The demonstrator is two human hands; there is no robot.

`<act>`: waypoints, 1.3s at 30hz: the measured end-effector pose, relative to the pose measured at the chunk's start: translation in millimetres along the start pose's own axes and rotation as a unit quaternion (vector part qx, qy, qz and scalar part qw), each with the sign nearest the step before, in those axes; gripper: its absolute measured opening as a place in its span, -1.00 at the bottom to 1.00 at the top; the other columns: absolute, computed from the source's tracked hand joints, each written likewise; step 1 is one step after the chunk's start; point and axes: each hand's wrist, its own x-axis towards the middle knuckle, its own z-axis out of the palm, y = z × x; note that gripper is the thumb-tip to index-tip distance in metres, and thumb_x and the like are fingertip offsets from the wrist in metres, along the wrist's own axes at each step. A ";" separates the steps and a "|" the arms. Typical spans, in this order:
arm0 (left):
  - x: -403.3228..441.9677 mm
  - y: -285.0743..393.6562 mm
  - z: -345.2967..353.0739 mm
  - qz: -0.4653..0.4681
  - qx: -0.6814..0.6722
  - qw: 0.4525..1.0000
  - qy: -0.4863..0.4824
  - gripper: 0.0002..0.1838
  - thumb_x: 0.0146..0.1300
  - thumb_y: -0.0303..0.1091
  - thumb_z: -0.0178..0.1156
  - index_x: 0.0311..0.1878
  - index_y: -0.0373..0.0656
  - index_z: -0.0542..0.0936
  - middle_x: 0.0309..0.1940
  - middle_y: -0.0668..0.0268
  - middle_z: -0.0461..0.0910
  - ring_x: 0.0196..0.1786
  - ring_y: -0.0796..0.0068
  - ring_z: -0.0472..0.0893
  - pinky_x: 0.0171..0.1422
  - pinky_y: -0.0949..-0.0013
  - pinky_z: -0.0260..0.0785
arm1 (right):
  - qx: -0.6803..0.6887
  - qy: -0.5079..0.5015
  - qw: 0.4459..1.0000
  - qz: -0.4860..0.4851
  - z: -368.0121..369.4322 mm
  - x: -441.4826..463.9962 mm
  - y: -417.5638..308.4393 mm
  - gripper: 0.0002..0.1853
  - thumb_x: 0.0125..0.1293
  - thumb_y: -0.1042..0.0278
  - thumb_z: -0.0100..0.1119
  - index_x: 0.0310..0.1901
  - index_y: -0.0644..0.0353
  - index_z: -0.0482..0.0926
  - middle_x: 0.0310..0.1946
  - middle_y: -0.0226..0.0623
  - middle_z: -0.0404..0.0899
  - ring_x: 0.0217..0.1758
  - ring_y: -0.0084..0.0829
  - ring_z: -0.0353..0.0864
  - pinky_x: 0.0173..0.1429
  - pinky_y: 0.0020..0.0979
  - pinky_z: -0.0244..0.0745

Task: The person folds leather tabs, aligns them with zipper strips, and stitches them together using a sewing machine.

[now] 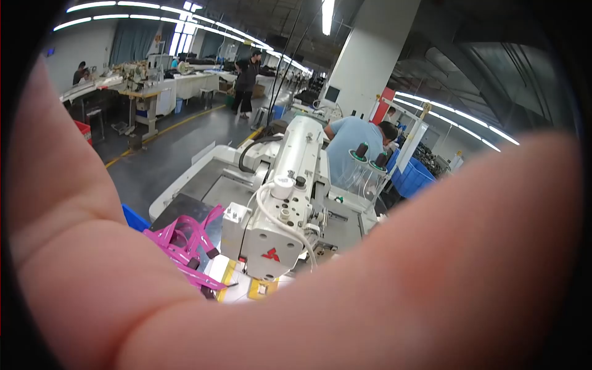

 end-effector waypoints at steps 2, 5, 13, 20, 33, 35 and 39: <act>0.5 0.5 8.4 0.005 0.003 1.000 -0.016 -0.44 0.03 -0.51 0.37 0.15 -0.35 0.47 0.04 0.01 0.57 0.05 0.11 0.56 0.14 0.17 0.39 | 0.009 0.001 1.000 -0.001 2.5 1.6 7.0 -0.57 0.09 0.34 0.40 -0.01 0.18 0.48 -0.14 -0.19 0.56 -0.05 -0.22 0.61 0.03 -0.29 0.52; 3.9 0.1 19.1 0.002 0.003 0.999 -0.034 -0.43 0.04 -0.51 0.37 0.16 -0.35 0.46 0.05 0.00 0.56 0.06 0.10 0.56 0.14 0.17 0.38 | 0.023 0.001 1.000 -0.007 10.7 2.6 10.8 -0.57 0.10 0.33 0.39 0.00 0.16 0.47 -0.12 -0.19 0.55 -0.04 -0.21 0.61 0.03 -0.28 0.51; 12.4 0.7 41.5 0.018 0.007 0.993 -0.118 -0.41 0.05 -0.51 0.36 0.19 -0.34 0.43 0.07 -0.01 0.54 0.08 0.09 0.55 0.17 0.15 0.37 | 0.017 0.002 1.000 -0.010 -1.3 -0.6 -0.6 -0.57 0.10 0.34 0.39 0.00 0.14 0.46 -0.13 -0.22 0.56 -0.03 -0.23 0.61 0.03 -0.31 0.52; 8.5 14.3 55.6 0.023 -0.001 0.986 -0.168 -0.39 0.06 -0.50 0.36 0.21 -0.34 0.40 0.08 -0.02 0.53 0.10 0.07 0.54 0.19 0.14 0.36 | 0.013 0.031 0.999 -0.028 1.6 0.1 -0.2 -0.58 0.01 0.37 0.43 -0.09 0.17 0.48 -0.21 -0.24 0.53 -0.12 -0.23 0.60 -0.03 -0.29 0.51; -3.9 26.1 49.2 0.055 -0.007 0.988 -0.145 -0.36 0.08 -0.50 0.35 0.25 -0.33 0.36 0.11 -0.04 0.50 0.14 0.04 0.52 0.23 0.11 0.34 | 0.028 0.034 0.998 -0.034 1.2 -1.4 0.4 -0.74 0.18 0.42 0.32 -0.13 0.20 0.50 -0.22 -0.27 0.56 -0.14 -0.25 0.61 -0.06 -0.29 0.50; -4.6 20.2 29.6 0.055 0.020 0.995 -0.080 -0.35 0.08 -0.50 0.35 0.26 -0.33 0.35 0.12 -0.04 0.49 0.14 0.03 0.51 0.23 0.11 0.34 | 0.053 0.039 0.997 -0.034 2.9 -1.7 2.9 -0.78 0.18 0.44 0.31 -0.16 0.22 0.51 -0.26 -0.27 0.55 -0.19 -0.29 0.59 -0.09 -0.32 0.49; -39.5 5.6 -2.1 -0.015 0.090 0.996 -0.005 -0.34 0.08 -0.50 0.35 0.27 -0.33 0.34 0.13 -0.05 0.49 0.15 0.02 0.51 0.24 0.10 0.33 | 0.136 0.011 0.991 0.005 -4.8 -0.6 5.2 -0.84 0.19 0.48 0.30 -0.24 0.24 0.52 -0.33 -0.29 0.53 -0.27 -0.41 0.54 -0.14 -0.36 0.46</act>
